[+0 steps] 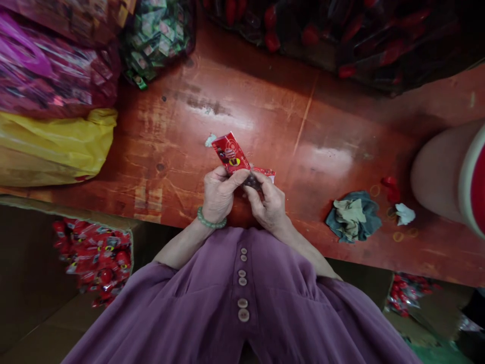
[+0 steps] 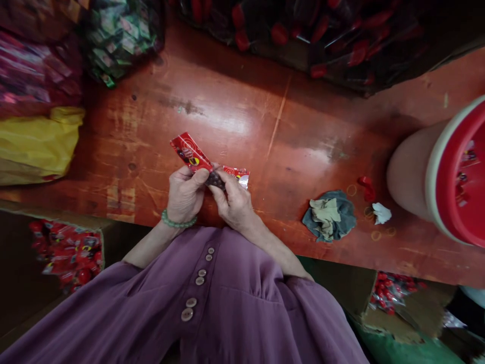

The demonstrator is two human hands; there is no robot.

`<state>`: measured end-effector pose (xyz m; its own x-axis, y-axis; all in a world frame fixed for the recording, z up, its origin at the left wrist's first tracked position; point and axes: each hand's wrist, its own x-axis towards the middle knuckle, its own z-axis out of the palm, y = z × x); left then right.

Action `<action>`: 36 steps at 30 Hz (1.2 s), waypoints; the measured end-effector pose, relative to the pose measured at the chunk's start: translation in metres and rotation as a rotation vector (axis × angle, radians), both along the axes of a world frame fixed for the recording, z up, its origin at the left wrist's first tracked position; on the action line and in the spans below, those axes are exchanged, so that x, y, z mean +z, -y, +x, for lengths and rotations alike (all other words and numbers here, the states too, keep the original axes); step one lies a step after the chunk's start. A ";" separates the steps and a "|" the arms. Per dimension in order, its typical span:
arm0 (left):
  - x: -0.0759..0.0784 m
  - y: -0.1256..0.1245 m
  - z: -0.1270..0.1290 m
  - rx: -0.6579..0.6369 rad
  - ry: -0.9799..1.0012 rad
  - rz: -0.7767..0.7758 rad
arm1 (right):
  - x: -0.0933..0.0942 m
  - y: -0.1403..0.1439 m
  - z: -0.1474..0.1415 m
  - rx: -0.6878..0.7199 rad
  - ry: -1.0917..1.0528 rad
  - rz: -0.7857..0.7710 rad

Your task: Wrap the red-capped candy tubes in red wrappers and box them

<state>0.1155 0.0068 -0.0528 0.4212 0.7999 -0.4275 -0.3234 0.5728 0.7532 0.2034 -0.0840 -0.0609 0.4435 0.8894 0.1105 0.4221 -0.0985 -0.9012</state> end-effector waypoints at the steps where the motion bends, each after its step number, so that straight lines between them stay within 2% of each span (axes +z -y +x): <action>1: 0.000 0.000 0.001 -0.003 -0.005 -0.006 | -0.001 0.000 0.000 -0.003 -0.003 0.008; 10: -0.006 -0.006 -0.004 -0.042 0.067 -0.089 | 0.000 -0.003 0.006 0.032 0.179 0.081; 14: -0.002 -0.008 -0.004 -0.137 0.110 -0.121 | 0.001 -0.002 0.005 0.029 -0.023 0.020; 17: 0.002 -0.008 -0.002 -0.150 0.106 -0.111 | 0.003 -0.003 0.003 0.017 -0.154 -0.038; 22: 0.005 -0.007 -0.001 -0.117 0.150 -0.104 | 0.004 -0.006 0.004 -0.021 0.085 0.013; 27: -0.002 -0.010 -0.005 -0.047 0.176 -0.106 | 0.005 -0.006 0.005 -0.009 0.165 0.101; 31: -0.007 -0.012 -0.005 -0.080 0.141 -0.133 | 0.005 -0.005 0.003 -0.027 0.036 0.045; 34: -0.005 -0.014 -0.004 -0.091 0.120 -0.148 | 0.003 -0.005 0.001 -0.068 -0.135 -0.018; 36: -0.002 -0.014 -0.003 -0.097 0.126 -0.143 | 0.003 -0.005 0.000 -0.077 -0.137 -0.026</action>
<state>0.1126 0.0203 -0.0550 0.5508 0.6881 -0.4725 -0.3478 0.7038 0.6194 0.2035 -0.0793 -0.0583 0.5202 0.8538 0.0217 0.2860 -0.1502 -0.9464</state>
